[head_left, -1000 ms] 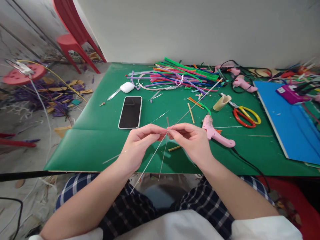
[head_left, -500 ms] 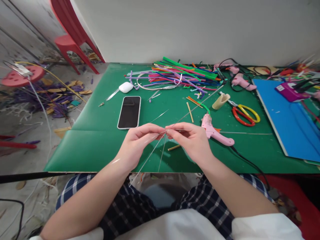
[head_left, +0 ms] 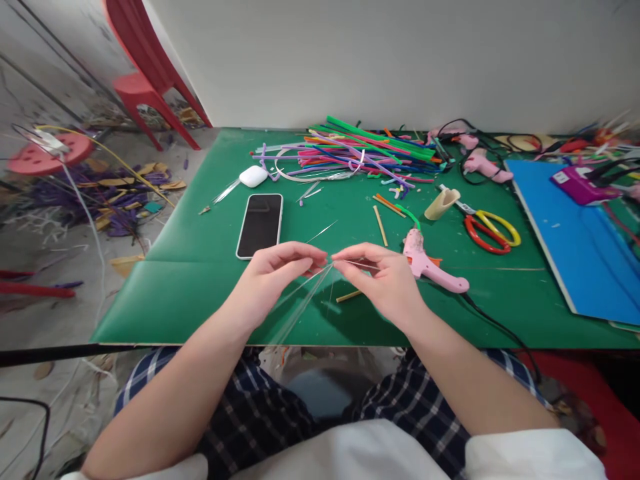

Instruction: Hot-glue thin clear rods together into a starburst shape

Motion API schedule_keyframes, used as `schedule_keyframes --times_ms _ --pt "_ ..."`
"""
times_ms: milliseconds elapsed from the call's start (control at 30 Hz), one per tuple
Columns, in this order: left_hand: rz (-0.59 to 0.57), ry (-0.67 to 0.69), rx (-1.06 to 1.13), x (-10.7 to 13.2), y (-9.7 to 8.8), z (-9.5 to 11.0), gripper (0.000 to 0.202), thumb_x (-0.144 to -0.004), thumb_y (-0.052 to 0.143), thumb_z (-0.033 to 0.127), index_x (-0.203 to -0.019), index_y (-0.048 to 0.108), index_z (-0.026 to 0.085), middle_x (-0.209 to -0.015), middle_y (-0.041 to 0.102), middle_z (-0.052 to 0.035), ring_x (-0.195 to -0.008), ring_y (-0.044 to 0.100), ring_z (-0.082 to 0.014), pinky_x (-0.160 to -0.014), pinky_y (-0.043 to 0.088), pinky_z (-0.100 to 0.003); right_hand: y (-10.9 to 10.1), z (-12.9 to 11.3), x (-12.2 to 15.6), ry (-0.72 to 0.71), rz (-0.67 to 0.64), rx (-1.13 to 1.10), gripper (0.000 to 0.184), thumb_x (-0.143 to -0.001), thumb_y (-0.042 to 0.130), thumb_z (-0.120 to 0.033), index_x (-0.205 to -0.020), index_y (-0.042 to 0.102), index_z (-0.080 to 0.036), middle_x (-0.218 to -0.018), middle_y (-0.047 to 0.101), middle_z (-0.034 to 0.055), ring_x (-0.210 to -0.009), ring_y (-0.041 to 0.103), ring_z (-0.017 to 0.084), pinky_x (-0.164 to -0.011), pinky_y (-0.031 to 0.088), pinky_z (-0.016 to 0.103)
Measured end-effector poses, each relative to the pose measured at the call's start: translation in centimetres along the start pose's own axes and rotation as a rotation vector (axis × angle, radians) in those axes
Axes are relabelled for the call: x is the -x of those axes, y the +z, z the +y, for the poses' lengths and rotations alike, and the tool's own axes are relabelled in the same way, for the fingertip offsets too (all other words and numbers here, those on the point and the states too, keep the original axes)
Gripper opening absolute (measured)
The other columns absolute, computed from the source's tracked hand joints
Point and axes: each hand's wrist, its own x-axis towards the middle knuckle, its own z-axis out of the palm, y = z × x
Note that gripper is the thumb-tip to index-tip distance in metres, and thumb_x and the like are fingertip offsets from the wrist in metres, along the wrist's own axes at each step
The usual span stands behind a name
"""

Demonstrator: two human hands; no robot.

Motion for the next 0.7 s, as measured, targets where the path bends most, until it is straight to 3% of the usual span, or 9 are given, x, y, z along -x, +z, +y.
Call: schedule_keyframes --times_ms 167,333,433,567,700 --pt "0.035 0.07 -0.144 0.3 -1.1 1.3 0.014 -0.077 0.059 0.029 -0.084 0.069 0.022 -0.084 0.07 -0.0017 -0.079 0.064 -0.0169 -0.076 0.05 -0.028 -0.6 -0.3 0.3 -0.252 0.041 0.302 0.007 -0.078 0.057 -0.017 -0.079 0.063 -0.02 -0.073 0.064 -0.0011 -0.068 0.06 0.011 -0.063 0.049 0.022" --pt "-0.124 0.166 -0.607 1.4 -2.3 3.3 0.019 -0.079 0.057 0.032 -0.093 0.067 0.024 -0.086 0.07 -0.0004 -0.081 0.064 -0.0157 -0.072 0.049 -0.024 -1.0 -0.8 0.5 -0.399 0.003 0.405 0.012 -0.084 0.053 -0.02 -0.089 0.063 -0.02 -0.081 0.067 0.0009 -0.071 0.06 0.011 -0.064 0.048 0.024" --pt "-0.195 0.303 -0.845 2.1 -2.3 3.7 0.019 -0.078 0.057 0.031 -0.093 0.066 0.024 -0.086 0.069 -0.0006 -0.078 0.063 -0.0145 -0.067 0.049 -0.022 -1.3 -1.5 0.7 -0.493 0.023 0.427 0.016 -0.084 0.052 -0.017 -0.095 0.064 -0.019 -0.084 0.068 0.0021 -0.077 0.061 0.012 -0.07 0.049 0.025" --pt "-0.209 0.494 -0.916 2.3 -1.9 3.4 0.015 -0.082 0.053 0.029 -0.087 0.067 0.023 -0.08 0.069 -0.0006 -0.072 0.062 -0.0133 -0.067 0.048 -0.023 -1.6 -2.7 1.2 -0.471 -0.008 0.424 0.022 -0.084 0.052 -0.016 -0.102 0.063 -0.023 -0.086 0.068 0.0004 -0.079 0.062 0.012 -0.073 0.05 0.026" --pt "-0.153 0.526 -0.892 1.9 -1.5 3.0 0.014 -0.081 0.054 0.027 -0.085 0.066 0.023 -0.078 0.068 -0.001 -0.072 0.061 -0.0141 -0.066 0.047 -0.024 -1.9 -3.6 1.6 -0.448 -0.007 0.436 0.023 -0.084 0.053 -0.016 -0.102 0.063 -0.027 -0.087 0.069 -0.001 -0.079 0.062 0.013 -0.072 0.05 0.027"
